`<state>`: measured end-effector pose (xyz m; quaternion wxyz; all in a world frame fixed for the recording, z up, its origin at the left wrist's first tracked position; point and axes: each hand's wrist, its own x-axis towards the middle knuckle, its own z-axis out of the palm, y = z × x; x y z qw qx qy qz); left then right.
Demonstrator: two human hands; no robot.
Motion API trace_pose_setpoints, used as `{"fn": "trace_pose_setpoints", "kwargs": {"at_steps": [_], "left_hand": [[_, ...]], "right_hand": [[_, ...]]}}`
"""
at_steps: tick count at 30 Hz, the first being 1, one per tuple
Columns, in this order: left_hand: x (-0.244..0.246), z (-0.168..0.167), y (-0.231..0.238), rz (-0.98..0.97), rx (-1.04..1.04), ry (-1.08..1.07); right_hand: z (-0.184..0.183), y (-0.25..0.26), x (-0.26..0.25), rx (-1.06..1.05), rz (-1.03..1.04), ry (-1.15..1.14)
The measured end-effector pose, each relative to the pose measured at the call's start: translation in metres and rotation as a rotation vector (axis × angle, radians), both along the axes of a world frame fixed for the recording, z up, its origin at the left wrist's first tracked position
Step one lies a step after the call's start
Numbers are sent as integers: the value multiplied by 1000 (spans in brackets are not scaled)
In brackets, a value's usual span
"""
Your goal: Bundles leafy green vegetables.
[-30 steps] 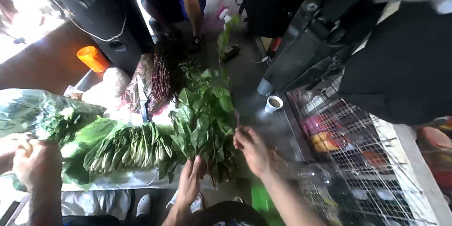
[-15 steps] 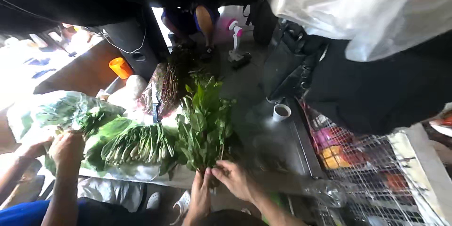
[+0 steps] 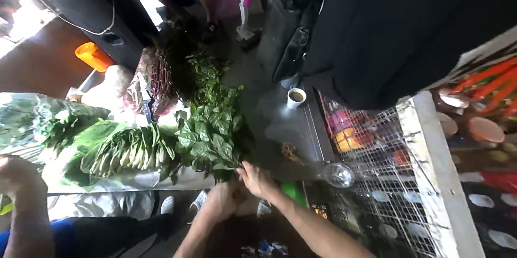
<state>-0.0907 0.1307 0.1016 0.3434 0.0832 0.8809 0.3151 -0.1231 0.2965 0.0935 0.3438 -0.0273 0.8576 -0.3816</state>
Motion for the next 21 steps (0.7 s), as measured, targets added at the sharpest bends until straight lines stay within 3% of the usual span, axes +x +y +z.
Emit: {"fn": "trace_pose_setpoints", "kwargs": {"at_steps": [2,4,7,10,17,19,21], "left_hand": [[-3,24,-5,15,-76,205],[-10,30,-8,-24,-2,501],[-41,5,-9,-299,85,735],[-67,-19,-7,-464,61,859],[-115,-30,-20,-680,111,860],[-128,-26,-26,-698,142,780],[-139,-17,-30,-663,213,708]], "right_hand": [[3,8,-5,-11,28,-6],[12,15,-8,-18,68,-29],[32,17,-14,19,110,-85],[31,20,-16,-68,41,-80],[-2,44,19,-501,-383,39],[-17,55,31,-374,-537,93],[-45,66,43,-85,-703,118]]}}
